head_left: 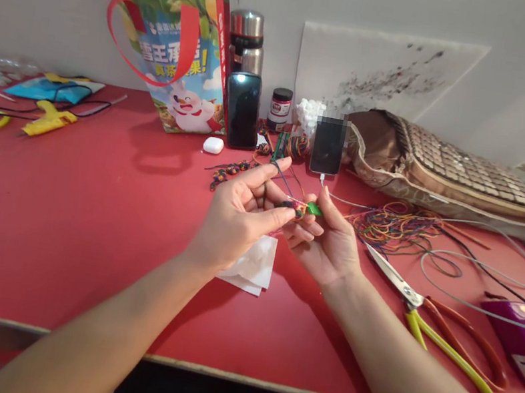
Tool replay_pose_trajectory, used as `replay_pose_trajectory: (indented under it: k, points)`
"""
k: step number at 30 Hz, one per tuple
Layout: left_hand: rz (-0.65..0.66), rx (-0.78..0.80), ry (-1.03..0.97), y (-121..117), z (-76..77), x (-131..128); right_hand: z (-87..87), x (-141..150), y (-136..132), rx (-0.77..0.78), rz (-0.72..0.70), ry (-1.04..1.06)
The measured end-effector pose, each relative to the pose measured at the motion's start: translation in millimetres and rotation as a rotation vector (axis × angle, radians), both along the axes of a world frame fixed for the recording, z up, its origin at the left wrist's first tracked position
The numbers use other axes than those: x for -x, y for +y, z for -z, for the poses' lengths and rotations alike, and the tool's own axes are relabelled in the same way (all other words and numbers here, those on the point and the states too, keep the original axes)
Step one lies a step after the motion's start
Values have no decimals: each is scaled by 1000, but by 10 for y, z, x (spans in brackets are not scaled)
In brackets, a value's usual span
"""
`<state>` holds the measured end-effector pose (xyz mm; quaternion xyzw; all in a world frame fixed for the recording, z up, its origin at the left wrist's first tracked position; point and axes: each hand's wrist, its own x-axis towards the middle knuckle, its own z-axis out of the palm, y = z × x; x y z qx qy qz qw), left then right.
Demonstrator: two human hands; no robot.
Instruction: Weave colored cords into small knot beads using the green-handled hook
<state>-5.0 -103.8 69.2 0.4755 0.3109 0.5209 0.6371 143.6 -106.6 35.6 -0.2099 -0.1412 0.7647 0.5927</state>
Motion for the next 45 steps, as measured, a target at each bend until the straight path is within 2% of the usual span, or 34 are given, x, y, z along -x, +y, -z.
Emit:
replay_pose_trajectory:
  k: [9, 21, 25, 34, 41, 45]
  points:
    - [-22, -57, 66, 5, 6, 21, -45, -29, 29, 1, 31, -62]
    - [-48, -149, 184, -5, -29, 43, -29, -124, 45, -54, 86, -249]
    - [-44, -125, 152, 5, -17, 45, -35, -58, 32, -51, 101, -194]
    - [-12, -26, 20, 44, 6, 56, -82, 93, -38, 31, 37, 38]
    - [75, 77, -35, 51, 11, 42, -53, 75, -65, 69, -94, 188]
    - [106, 114, -45, 40, -8, 43, -12, 42, -50, 103, -107, 226]
